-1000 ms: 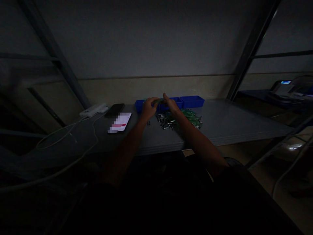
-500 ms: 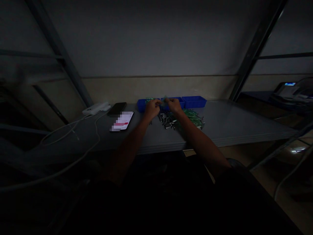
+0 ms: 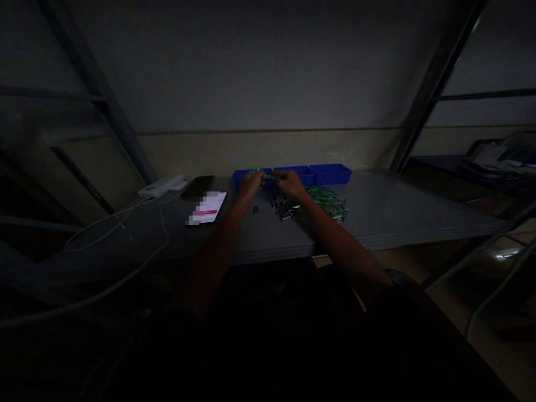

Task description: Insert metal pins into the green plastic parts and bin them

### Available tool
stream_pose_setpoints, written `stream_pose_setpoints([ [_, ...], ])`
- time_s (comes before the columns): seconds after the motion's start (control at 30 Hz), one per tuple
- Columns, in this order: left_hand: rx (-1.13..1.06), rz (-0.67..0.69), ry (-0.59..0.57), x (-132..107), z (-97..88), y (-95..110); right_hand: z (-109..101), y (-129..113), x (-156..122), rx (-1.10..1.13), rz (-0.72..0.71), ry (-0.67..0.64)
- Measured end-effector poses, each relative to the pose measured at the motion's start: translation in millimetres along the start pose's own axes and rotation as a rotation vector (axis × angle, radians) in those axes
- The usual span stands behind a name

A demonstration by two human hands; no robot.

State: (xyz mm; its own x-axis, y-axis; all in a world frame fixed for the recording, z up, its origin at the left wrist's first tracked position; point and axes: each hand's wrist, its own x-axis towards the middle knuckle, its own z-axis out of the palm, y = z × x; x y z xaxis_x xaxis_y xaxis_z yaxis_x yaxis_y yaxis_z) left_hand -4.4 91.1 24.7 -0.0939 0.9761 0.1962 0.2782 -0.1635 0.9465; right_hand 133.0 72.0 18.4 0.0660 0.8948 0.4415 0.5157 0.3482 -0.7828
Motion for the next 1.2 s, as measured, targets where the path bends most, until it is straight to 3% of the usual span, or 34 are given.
stream_pose_setpoints([
  [0.23, -0.06, 0.008, -0.085, -5, 4.4, 2, -2, -2, -5, -0.189, -0.064, -0.072],
  [0.47, -0.052, 0.057, 0.0, 2, 6.7, -4, 2, -11, -12, -0.173, -0.07, -0.149],
  [0.63, 0.049, 0.217, 0.048, 7, 8.2, -10, 6, -8, -7, -0.001, 0.014, -0.117],
  [0.8, 0.167, 0.436, -0.037, 2, 7.3, -8, 1, -8, -3, 0.267, 0.27, -0.1],
  [0.9, 0.24, 0.541, -0.049, -1, 5.9, -5, -1, -5, -2, 0.353, 0.308, -0.079],
  [1.03, 0.319, 0.571, 0.014, 0, 5.8, -6, 0, 1, 1, 0.263, 0.241, -0.036],
  [1.2, 0.341, 0.509, 0.064, 4, 6.6, -11, 0, 0, 2, 0.089, 0.192, 0.068],
])
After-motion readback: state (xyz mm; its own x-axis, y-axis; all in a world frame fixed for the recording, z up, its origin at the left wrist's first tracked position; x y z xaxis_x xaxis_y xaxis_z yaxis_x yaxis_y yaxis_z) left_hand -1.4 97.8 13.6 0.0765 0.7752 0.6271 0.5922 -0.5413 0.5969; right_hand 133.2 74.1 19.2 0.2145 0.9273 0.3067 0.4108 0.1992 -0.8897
